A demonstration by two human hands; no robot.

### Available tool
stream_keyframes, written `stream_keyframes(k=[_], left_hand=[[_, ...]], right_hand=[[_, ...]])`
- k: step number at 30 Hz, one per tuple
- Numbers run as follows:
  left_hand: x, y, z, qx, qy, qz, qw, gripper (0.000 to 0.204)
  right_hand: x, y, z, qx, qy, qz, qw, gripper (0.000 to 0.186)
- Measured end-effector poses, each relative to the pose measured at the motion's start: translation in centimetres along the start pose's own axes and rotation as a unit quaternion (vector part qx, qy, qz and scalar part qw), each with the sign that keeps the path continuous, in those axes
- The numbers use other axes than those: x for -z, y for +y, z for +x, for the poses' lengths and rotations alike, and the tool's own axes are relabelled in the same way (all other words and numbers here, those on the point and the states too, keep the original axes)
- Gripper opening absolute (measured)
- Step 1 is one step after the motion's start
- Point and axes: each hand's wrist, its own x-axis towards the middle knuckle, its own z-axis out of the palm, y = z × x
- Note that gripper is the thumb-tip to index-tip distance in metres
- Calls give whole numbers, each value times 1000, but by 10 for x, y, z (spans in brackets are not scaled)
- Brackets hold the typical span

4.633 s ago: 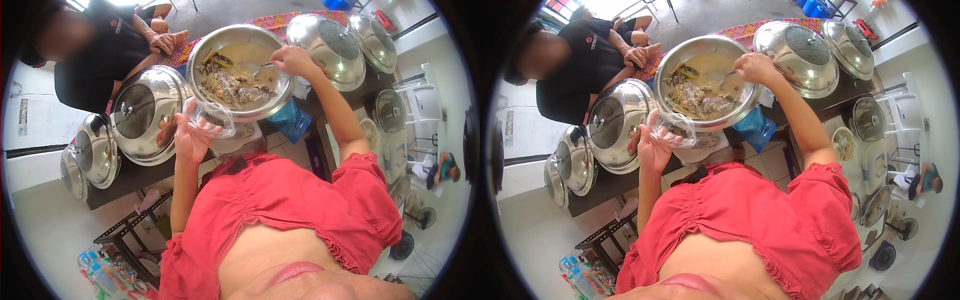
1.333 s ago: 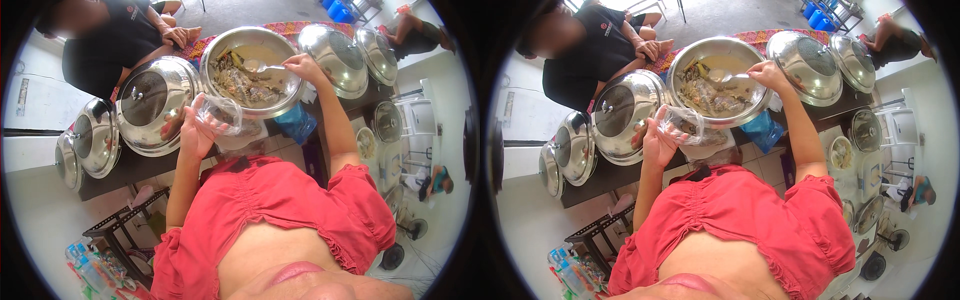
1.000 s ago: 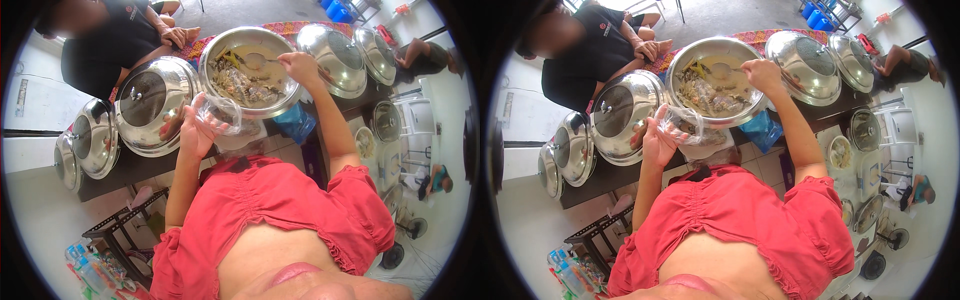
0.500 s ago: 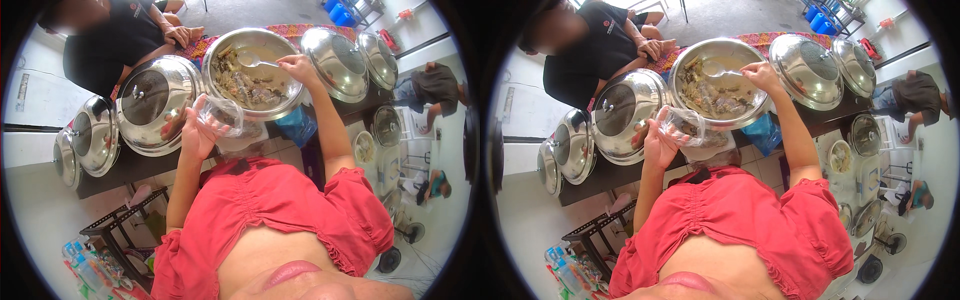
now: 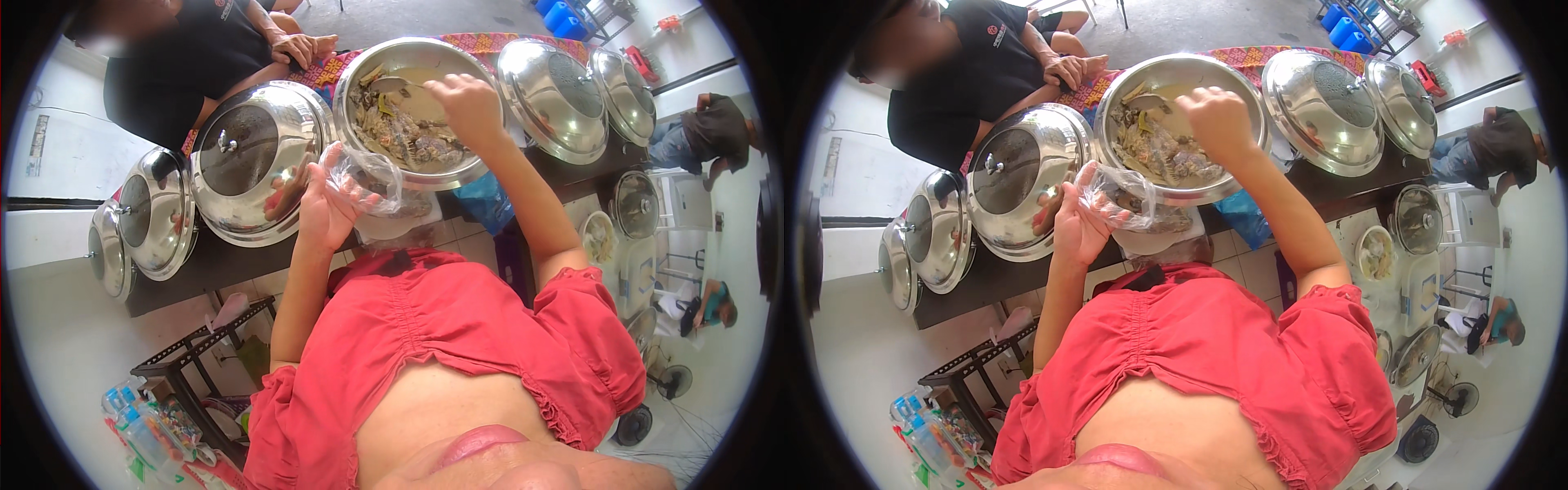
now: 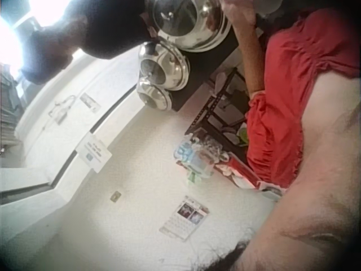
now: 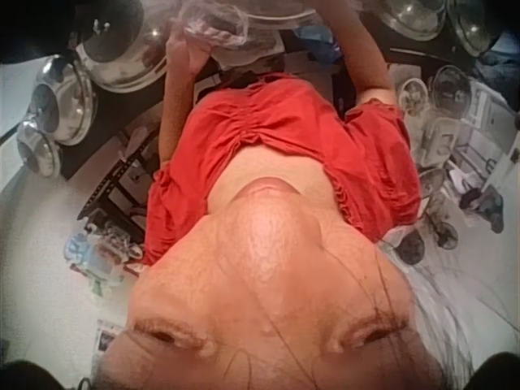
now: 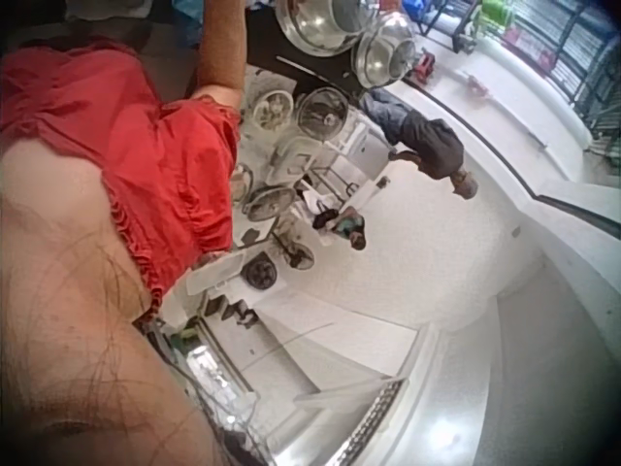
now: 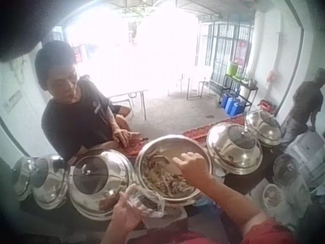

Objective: The person uses a spoon to transfer fish and broth from a large metal bowl into a clear plastic bag, ties the bag, and then repeats the process with a different dish from another metal bowl, placing the bags into a larger white plastic bag.

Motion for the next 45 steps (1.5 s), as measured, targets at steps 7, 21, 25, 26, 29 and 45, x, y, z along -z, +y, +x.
stream_keyframes(k=[7,21,25,26,29,45], left_hand=[[1,1,-2,1,13,16,1000,55],[11,4,8,19,-25,-10,999,54],[-7,4,12,32,44,32,998,54],[2,4,13,35,1,13,999,54],[9,5,15,37,-44,-7,998,54],[4,0,9,-2,-27,-18,999,54]], right_hand=[[27,35,2,126,-81,-127,981,26],[40,91,-12,-33,-85,-10,996,24],[17,125,-20,-109,-133,59,983,26],[9,126,-22,-130,-172,120,969,24],[-7,118,-29,-134,-229,191,945,24],[46,73,-10,-120,-185,386,896,22]])
